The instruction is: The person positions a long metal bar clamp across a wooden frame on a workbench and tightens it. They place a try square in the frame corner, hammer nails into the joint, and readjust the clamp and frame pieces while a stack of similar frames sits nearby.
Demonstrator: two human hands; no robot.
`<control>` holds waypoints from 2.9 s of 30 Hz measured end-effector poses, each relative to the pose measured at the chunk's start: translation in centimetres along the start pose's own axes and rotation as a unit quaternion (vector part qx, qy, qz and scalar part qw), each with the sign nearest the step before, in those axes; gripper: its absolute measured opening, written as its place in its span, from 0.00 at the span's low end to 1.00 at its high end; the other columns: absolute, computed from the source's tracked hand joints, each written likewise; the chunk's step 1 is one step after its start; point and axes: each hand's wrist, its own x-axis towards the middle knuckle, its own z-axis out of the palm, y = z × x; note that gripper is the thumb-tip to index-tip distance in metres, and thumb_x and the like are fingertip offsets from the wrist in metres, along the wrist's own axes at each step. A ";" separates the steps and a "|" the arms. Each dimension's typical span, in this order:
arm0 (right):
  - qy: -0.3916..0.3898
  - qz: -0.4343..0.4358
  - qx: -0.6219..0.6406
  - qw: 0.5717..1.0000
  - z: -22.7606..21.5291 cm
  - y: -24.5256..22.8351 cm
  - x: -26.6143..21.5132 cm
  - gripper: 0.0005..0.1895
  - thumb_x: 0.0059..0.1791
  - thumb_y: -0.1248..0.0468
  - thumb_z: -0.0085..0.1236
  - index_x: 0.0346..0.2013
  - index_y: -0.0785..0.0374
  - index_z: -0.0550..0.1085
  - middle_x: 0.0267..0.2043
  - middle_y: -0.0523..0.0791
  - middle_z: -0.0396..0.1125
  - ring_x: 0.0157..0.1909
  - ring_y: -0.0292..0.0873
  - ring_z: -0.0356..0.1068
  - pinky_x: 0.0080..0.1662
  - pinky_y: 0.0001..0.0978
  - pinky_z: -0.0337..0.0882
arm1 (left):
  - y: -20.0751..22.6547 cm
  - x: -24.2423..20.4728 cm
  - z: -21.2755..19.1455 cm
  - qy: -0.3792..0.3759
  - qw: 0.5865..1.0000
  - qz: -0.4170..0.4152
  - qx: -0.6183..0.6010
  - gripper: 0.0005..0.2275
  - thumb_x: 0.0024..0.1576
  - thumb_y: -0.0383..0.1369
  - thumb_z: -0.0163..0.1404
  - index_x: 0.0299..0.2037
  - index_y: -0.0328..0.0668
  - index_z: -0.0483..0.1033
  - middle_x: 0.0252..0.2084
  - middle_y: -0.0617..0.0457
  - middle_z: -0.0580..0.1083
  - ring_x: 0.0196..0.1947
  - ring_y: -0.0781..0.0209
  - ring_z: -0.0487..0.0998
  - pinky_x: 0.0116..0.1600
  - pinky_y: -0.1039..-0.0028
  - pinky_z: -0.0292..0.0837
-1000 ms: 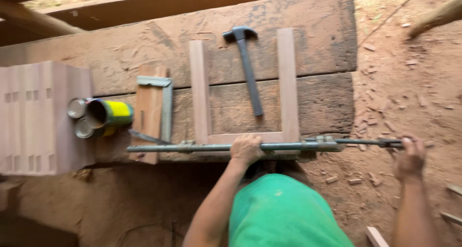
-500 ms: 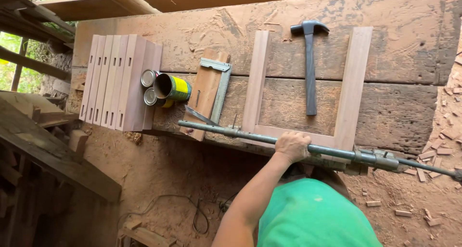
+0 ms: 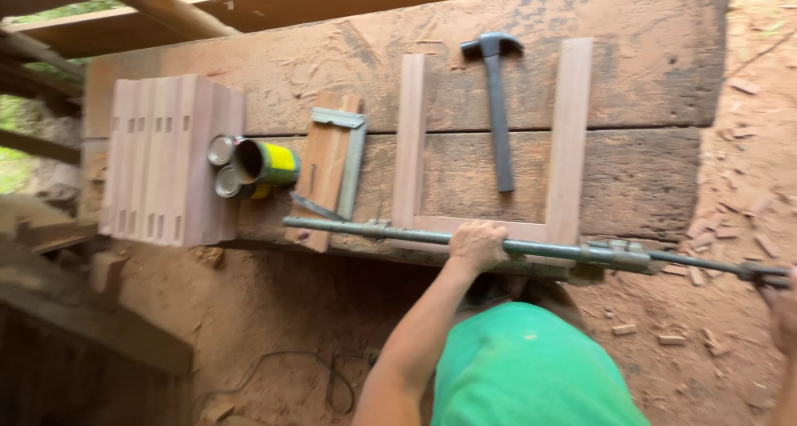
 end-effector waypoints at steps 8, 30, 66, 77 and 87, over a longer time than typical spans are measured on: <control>-0.020 0.511 0.354 0.783 -9.1 -11.1 9.1 0.14 0.66 0.62 0.38 0.61 0.70 0.61 0.53 0.51 0.58 0.49 0.44 0.62 0.52 0.35 0.70 | 1.1 0.3 -1.0 0.005 1.000 0.004 0.016 0.13 0.55 0.48 0.53 0.28 0.50 0.75 0.33 0.54 0.78 0.34 0.51 0.78 0.43 0.63 0.73; -0.121 0.458 0.251 0.844 -11.3 -13.1 11.4 0.13 0.63 0.64 0.43 0.59 0.68 0.70 0.36 0.46 0.56 0.30 0.41 0.51 0.29 0.33 0.54 | 1.5 1.2 -2.6 -0.093 0.995 -0.046 0.007 0.20 0.50 0.58 0.55 0.30 0.52 0.81 0.34 0.53 0.80 0.37 0.48 0.79 0.44 0.60 0.73; -0.077 0.145 0.215 0.963 4.1 8.4 -4.0 0.16 0.67 0.61 0.45 0.49 0.77 0.63 0.43 0.54 0.55 0.34 0.49 0.54 0.42 0.43 0.59 | 1.0 1.0 -2.5 -0.172 0.983 -0.053 0.014 0.24 0.44 0.61 0.53 0.36 0.53 0.80 0.38 0.53 0.81 0.40 0.49 0.83 0.44 0.58 0.77; -0.307 0.180 -0.134 0.925 -5.9 1.4 5.3 0.35 0.57 0.35 0.20 0.35 0.56 0.70 0.27 0.39 0.64 0.22 0.35 0.62 0.24 0.28 0.66 | 2.4 1.9 -5.3 -0.221 0.973 -0.052 0.031 0.21 0.46 0.57 0.60 0.36 0.51 0.82 0.38 0.55 0.81 0.37 0.51 0.81 0.42 0.61 0.75; -0.128 0.374 0.194 0.898 -7.7 -7.4 7.3 0.28 0.62 0.46 0.37 0.61 0.70 0.62 0.44 0.54 0.61 0.32 0.48 0.59 0.26 0.41 0.63 | 2.2 1.4 -4.8 -0.168 0.984 -0.048 0.034 0.20 0.44 0.56 0.60 0.33 0.50 0.81 0.35 0.52 0.80 0.34 0.47 0.81 0.39 0.58 0.75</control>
